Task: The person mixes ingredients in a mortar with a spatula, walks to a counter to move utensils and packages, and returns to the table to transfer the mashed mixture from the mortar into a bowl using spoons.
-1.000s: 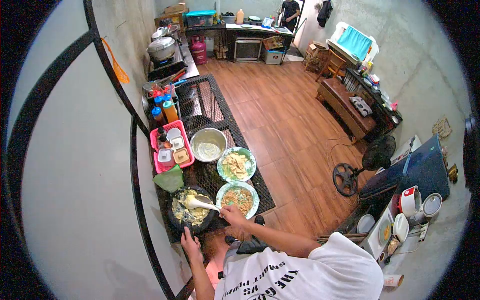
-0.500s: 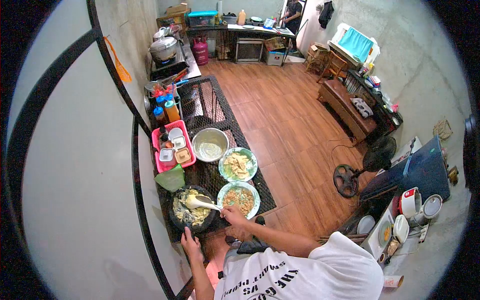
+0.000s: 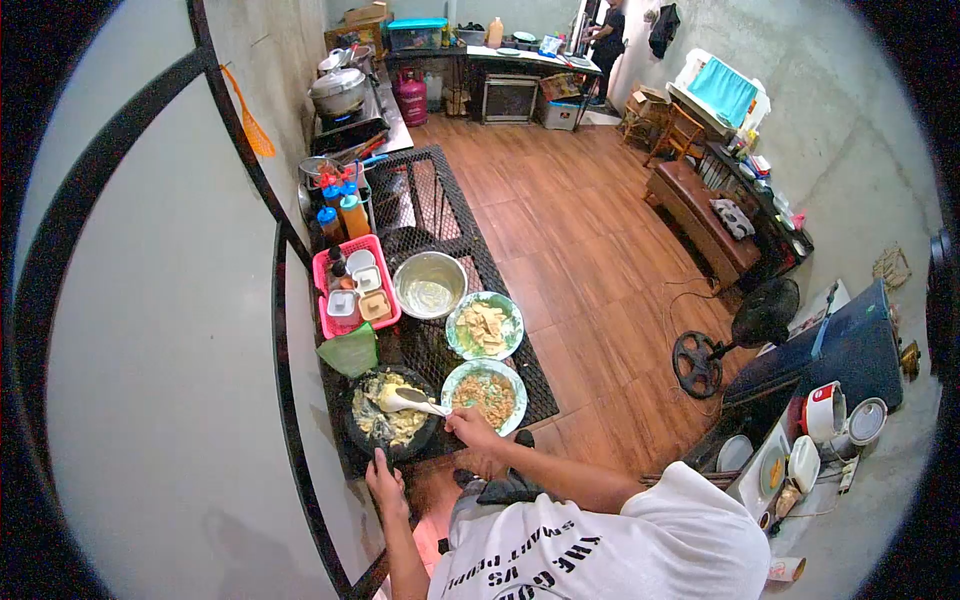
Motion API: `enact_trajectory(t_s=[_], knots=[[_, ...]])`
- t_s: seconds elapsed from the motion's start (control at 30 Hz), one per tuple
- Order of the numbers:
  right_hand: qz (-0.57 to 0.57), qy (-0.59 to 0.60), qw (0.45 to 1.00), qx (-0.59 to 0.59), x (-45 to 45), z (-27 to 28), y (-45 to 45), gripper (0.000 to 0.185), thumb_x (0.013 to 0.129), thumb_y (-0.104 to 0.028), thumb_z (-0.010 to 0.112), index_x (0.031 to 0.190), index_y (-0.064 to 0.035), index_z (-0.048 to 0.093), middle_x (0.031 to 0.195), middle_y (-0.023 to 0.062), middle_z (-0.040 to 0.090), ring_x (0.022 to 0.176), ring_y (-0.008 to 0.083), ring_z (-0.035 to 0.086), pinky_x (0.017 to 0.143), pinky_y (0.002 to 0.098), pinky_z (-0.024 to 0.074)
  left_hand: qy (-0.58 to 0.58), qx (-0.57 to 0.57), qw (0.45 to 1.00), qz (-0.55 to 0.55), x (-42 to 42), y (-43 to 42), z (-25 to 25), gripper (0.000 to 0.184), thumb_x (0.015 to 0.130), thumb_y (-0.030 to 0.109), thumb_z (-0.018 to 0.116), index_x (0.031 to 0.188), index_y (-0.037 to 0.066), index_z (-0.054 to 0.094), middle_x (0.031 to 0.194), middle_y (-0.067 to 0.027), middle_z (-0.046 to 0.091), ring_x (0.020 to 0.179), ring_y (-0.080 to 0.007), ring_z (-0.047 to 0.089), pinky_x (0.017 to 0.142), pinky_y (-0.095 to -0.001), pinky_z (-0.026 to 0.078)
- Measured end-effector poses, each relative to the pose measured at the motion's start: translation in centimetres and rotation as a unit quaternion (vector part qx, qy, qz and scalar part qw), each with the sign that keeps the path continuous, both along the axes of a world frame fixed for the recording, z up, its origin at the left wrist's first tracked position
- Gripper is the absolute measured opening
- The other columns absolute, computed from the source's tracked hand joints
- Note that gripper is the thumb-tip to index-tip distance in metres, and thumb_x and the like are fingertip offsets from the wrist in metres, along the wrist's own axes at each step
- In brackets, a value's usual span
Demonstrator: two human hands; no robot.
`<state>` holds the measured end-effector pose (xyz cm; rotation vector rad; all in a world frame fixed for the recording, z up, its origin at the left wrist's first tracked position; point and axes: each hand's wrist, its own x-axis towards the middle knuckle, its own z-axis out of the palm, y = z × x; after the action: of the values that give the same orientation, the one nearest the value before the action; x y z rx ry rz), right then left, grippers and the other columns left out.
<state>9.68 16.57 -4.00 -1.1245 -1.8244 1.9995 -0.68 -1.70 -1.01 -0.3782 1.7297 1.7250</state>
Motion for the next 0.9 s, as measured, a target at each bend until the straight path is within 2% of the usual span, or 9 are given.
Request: enact_trajectory(t_s=[0.03,0.23,0.37,0.43,0.53,0.63,0.7,0.73,0.9], knots=[[0.003,-0.012,1.000,-0.016,0.0,-0.1,0.1,0.026,0.086,-0.021,0.054,0.075,-0.0001,0.063,0.068,0.0057,0.061,0.065,0.0159,0.054,0.063,0.0311,0.0433,0.000,-0.001,1.000,0.001,-0.1,-0.1,-0.3,0.034,0.093,0.043,0.057,0.095,0.009,0.050,0.060,0.0036,0.038,0.044,-0.0061,0.038,0.036,-0.0212,0.025],[0.013,-0.018,1.000,0.020,-0.1,-1.0,0.1,0.027,0.087,-0.023,0.053,0.075,-0.0004,0.064,0.067,0.0055,0.061,0.065,0.0156,0.054,0.063,0.0313,0.0434,0.006,-0.007,1.000,0.002,-0.1,0.1,-0.3,0.036,0.093,0.045,0.056,0.095,0.009,0.050,0.058,0.0030,0.039,0.043,-0.0063,0.038,0.036,-0.0216,0.025],[0.019,-0.025,0.999,0.035,0.0,-0.2,-0.1,0.027,0.087,-0.023,0.053,0.076,-0.0005,0.064,0.067,0.0058,0.060,0.065,0.0156,0.055,0.064,0.0313,0.0437,0.002,-0.016,1.000,0.000,0.0,0.4,-0.2,0.042,0.092,0.045,0.058,0.105,0.006,0.051,0.059,0.0026,0.040,0.044,-0.0066,0.038,0.037,-0.0220,0.025],[-0.011,0.007,1.000,0.020,0.0,-0.2,-0.4,0.029,0.093,-0.023,0.050,0.076,-0.0024,0.061,0.063,0.0012,0.052,0.060,0.0107,0.048,0.055,0.0283,0.0383,0.004,-0.027,1.000,0.005,0.2,0.3,-0.5,0.046,0.092,0.046,0.058,0.110,0.005,0.051,0.059,0.0025,0.040,0.044,-0.0068,0.038,0.037,-0.0221,0.025],[0.013,-0.009,1.000,0.019,0.5,-0.7,0.0,0.030,0.094,-0.024,0.049,0.078,-0.0019,0.060,0.065,0.0007,0.052,0.061,0.0103,0.048,0.057,0.0283,0.0385,0.002,-0.027,1.000,0.008,0.3,0.7,-1.1,0.052,0.091,0.045,0.059,0.120,0.003,0.048,0.061,0.0029,0.040,0.046,-0.0072,0.039,0.038,-0.0223,0.025],[0.017,-0.003,1.000,0.016,0.9,-2.7,0.4,0.030,0.094,-0.025,0.049,0.079,-0.0016,0.060,0.065,0.0002,0.052,0.062,0.0103,0.047,0.057,0.0278,0.0381,0.014,-0.025,1.000,0.000,0.6,0.9,-1.2,0.045,0.092,0.044,0.058,0.113,0.004,0.051,0.062,0.0030,0.040,0.046,-0.0071,0.039,0.038,-0.0224,0.025],[-0.010,0.004,1.000,0.008,1.0,-3.2,0.3,0.031,0.094,-0.026,0.050,0.079,-0.0017,0.062,0.063,0.0007,0.051,0.062,0.0105,0.047,0.057,0.0272,0.0373,0.033,-0.024,0.999,-0.004,1.0,1.4,-0.7,0.032,0.093,0.041,0.057,0.089,0.010,0.051,0.063,0.0033,0.040,0.046,-0.0064,0.039,0.036,-0.0225,0.025],[-0.010,-0.005,1.000,0.020,1.1,-1.4,0.4,0.032,0.094,-0.027,0.050,0.078,-0.0019,0.062,0.062,0.0010,0.051,0.062,0.0107,0.047,0.057,0.0278,0.0373,0.014,-0.023,1.000,0.011,1.1,1.4,-1.0,0.032,0.093,0.041,0.057,0.086,0.011,0.050,0.063,0.0032,0.039,0.046,-0.0059,0.039,0.035,-0.0223,0.025],[0.027,-0.004,0.998,0.050,0.8,-0.9,2.3,0.035,0.093,-0.029,0.051,0.073,-0.0032,0.063,0.057,0.0004,0.048,0.056,0.0124,0.046,0.054,0.0308,0.0371,0.016,-0.037,0.998,0.037,1.8,2.7,-0.5,0.038,0.092,0.045,0.058,0.102,0.008,0.052,0.057,0.0046,0.035,0.040,-0.0065,0.034,0.035,-0.0226,0.024]])
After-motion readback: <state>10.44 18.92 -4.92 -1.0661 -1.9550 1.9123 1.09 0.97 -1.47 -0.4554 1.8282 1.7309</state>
